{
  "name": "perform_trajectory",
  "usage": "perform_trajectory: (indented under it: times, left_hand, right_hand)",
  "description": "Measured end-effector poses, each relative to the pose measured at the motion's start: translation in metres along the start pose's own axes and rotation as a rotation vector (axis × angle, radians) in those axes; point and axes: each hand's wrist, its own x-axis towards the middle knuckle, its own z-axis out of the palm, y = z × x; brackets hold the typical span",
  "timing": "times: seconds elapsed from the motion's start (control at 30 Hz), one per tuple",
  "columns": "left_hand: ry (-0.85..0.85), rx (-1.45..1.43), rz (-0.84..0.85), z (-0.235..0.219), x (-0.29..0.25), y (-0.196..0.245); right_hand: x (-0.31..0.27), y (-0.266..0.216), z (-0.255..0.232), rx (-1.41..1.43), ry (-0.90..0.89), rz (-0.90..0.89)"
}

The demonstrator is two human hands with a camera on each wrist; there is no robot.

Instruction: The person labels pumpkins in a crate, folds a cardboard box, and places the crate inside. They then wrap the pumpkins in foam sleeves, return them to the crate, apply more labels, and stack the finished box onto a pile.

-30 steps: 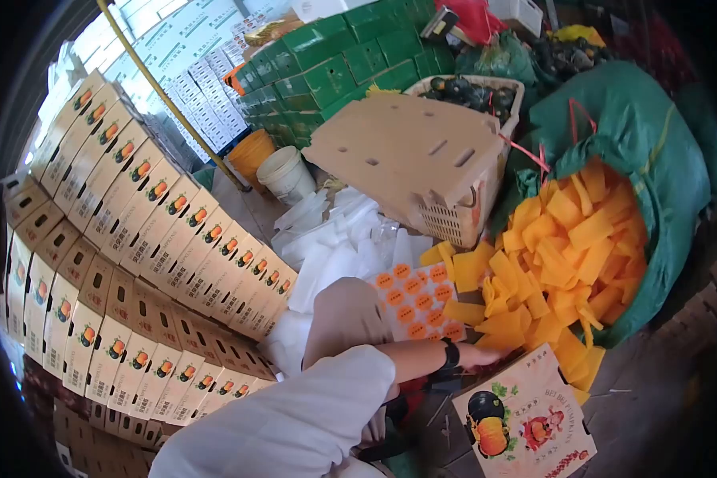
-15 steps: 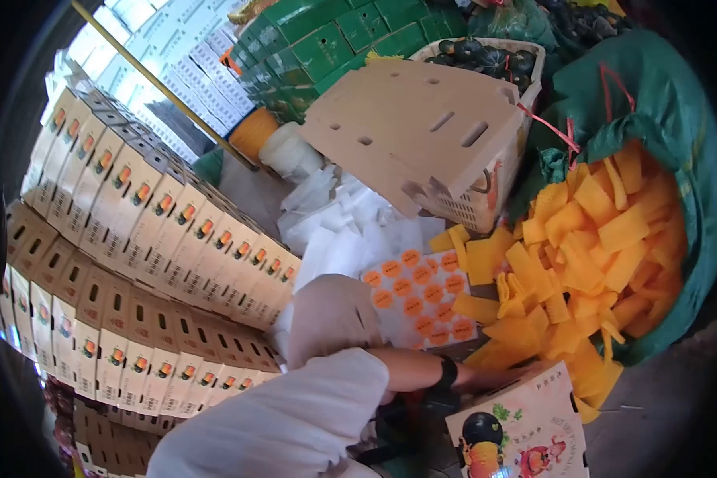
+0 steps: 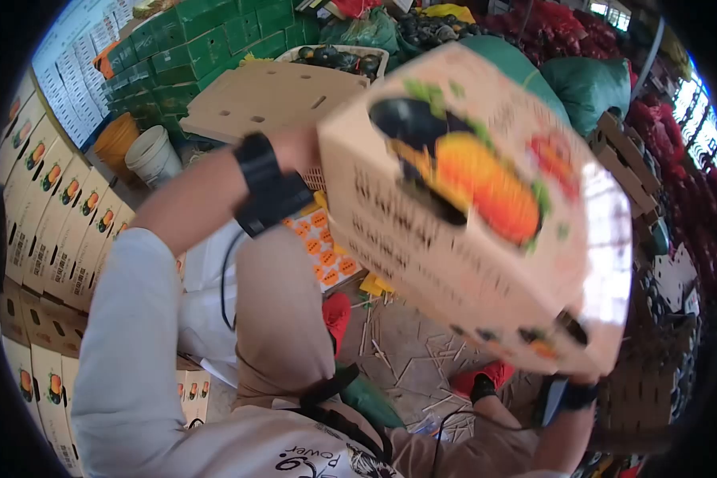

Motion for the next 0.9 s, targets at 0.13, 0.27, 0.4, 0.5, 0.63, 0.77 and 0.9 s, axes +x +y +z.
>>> perform_trajectory:
  times: [0.13,0.27,0.4,0.5,0.63,0.77,0.9]
  left_hand:
    - [0.246,0.320,0.189,-0.025,-0.075,0.054]
    - [0.524,0.627,0.319,-0.025,-0.166,0.045]
    - [0.775,0.934,0.284,0.004,-0.255,-0.012]
    - [0.905,1.100,0.120,0.034,-0.313,-0.064]
    - [1.015,1.149,-0.198,0.073,-0.370,-0.125]
    - [1.080,0.972,-0.579,0.109,-0.412,-0.176]
    - [1.620,-1.175,-0.124,0.177,-0.470,-0.307]
  right_hand:
    - [0.009,-0.095,-0.004,-0.054,-0.044,-0.148]
    - [0.034,-0.136,0.060,-0.060,-0.289,-0.176]
    - [0.070,-0.148,0.159,-0.055,-0.613,-0.130]
    - [0.101,-0.146,0.261,-0.047,-0.908,-0.075]
    - [0.133,-0.127,0.414,-0.044,-1.319,0.039]
    - [0.141,-0.062,0.579,-0.036,-1.694,0.141]
    - [0.131,-0.036,0.667,-0.126,-1.921,0.229]
